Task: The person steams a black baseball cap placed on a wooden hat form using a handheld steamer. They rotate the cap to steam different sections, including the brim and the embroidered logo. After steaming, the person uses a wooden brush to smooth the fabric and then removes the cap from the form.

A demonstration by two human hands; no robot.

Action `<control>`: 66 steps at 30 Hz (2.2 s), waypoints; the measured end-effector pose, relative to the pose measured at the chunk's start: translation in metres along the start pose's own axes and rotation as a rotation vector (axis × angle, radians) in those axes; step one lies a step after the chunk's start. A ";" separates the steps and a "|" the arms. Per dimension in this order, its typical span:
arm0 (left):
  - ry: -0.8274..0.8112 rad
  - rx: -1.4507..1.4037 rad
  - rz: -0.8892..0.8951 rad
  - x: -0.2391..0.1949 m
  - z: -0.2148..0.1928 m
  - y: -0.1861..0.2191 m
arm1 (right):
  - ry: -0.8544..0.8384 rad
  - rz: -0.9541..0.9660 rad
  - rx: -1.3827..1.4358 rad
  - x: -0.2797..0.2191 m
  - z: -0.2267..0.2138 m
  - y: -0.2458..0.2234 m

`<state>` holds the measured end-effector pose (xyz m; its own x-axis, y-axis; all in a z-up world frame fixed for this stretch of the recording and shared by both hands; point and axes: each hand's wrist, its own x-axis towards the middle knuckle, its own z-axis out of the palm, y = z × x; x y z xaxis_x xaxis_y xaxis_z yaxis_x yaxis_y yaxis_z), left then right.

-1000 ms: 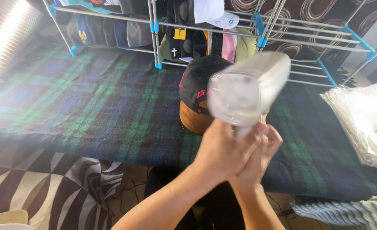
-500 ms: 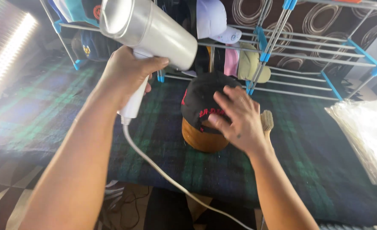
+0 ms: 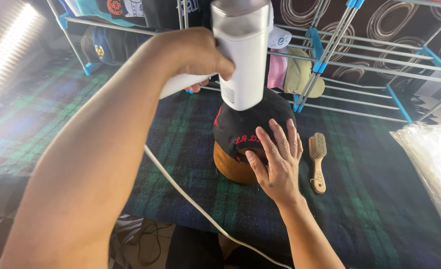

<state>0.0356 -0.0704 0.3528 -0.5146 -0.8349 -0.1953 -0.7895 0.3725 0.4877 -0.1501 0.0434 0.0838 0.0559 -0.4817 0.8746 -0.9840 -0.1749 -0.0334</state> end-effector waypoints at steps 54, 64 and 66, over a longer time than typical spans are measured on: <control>0.120 -1.043 -0.115 0.059 0.121 -0.182 | 0.168 -0.064 0.249 0.009 0.013 -0.003; 0.074 -1.227 -0.197 0.058 0.174 -0.213 | 0.136 -0.052 0.203 -0.001 0.024 0.003; 0.110 -1.167 -0.217 0.048 0.171 -0.214 | 0.130 -0.045 0.204 0.000 0.024 0.005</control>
<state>0.1220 -0.1210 0.0934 -0.3314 -0.8865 -0.3228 -0.0459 -0.3266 0.9441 -0.1505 0.0217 0.0719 0.0641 -0.3571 0.9319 -0.9258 -0.3698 -0.0781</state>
